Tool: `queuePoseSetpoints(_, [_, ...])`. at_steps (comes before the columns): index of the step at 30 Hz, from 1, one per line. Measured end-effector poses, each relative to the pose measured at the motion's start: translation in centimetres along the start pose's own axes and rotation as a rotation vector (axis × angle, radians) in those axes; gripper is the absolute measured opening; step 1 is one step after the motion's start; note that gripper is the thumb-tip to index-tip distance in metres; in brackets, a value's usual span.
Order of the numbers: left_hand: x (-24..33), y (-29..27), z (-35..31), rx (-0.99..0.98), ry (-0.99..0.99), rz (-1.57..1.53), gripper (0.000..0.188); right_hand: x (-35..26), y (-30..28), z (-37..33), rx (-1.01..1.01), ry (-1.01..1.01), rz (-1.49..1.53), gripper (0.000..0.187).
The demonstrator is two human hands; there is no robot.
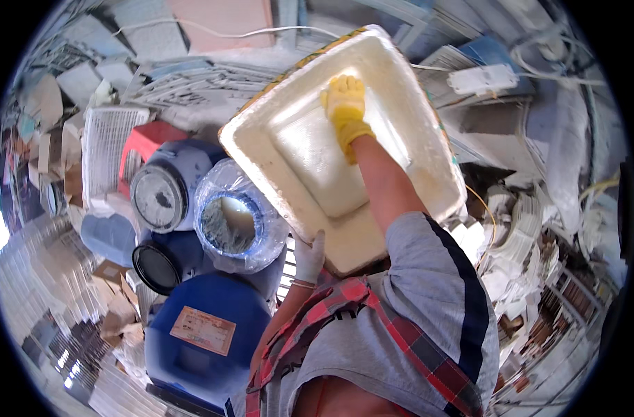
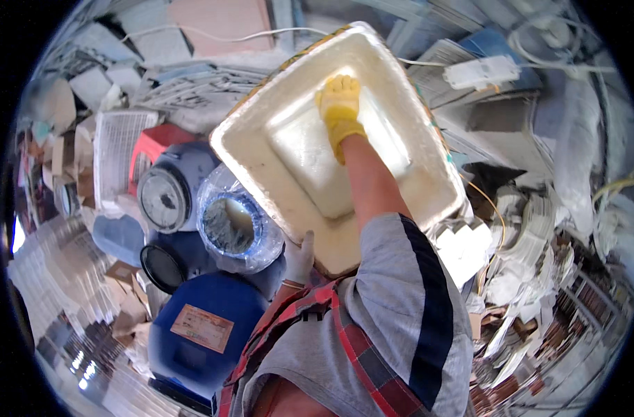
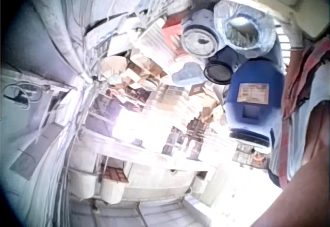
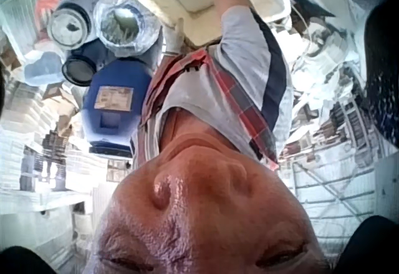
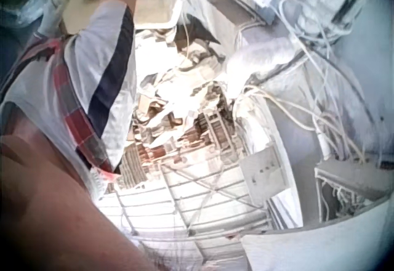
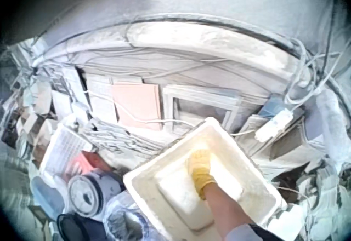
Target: The person scrubs the inside of a white styrofoam container with a yellow sponge. They repeatedly dip the sponge into a nearby container of liquid and continue scrubbing the interior surfaces.
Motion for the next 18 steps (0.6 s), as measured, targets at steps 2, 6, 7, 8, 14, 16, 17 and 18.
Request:
queuePoseSetpoints(2, [1.1, 0.5, -0.3, -0.036, -0.046, -0.064, 0.077, -2.2, 0.3, 0.8, 0.268, -0.072, -0.200, 0.045])
queuePoseSetpoints(6, [2.4, 0.3, -0.9, 0.008, -0.007, 0.070, 0.073, -11.6, 1.8, -2.5, -0.096, -0.285, -0.098, 0.033])
queuePoseSetpoints(7, [2.1, 0.7, -0.9, -0.010, -0.006, 0.014, 0.074, -13.8, 1.2, -3.9, 0.115, -0.426, 0.029, 0.032])
queuePoseSetpoints(8, [1.6, 0.7, -0.7, -0.030, -0.005, -0.035, 0.075, -14.8, 1.0, -5.9, 0.326, -0.557, 0.163, 0.032])
queuePoseSetpoints(14, [0.9, 0.0, -0.7, -0.020, 0.016, -0.004, 0.077, -14.2, 0.6, -13.8, 0.369, -0.966, 0.117, 0.023])
queuePoseSetpoints(16, [0.5, -0.2, -0.1, -0.024, 0.003, 0.010, 0.079, -12.6, 0.5, -13.2, 0.045, -0.996, 0.033, 0.020])
queuePoseSetpoints(17, [0.6, 0.0, 0.1, -0.051, -0.009, 0.002, 0.080, -10.7, 0.6, -12.9, -0.152, -0.946, -0.021, 0.019])
queuePoseSetpoints(18, [0.3, -0.1, -0.3, -0.033, -0.029, -0.015, 0.081, -8.7, -0.1, -10.8, 0.004, -0.838, 0.077, 0.022])
Point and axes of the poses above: each hand's wrist, its own z-axis towards the middle knuckle, its own y-axis out of the palm, x = y × z, the point moved 7 cm from there along z, towards the middle knuckle, and after that the axes turned 5 degrees about -y, right-handed, at the moved point
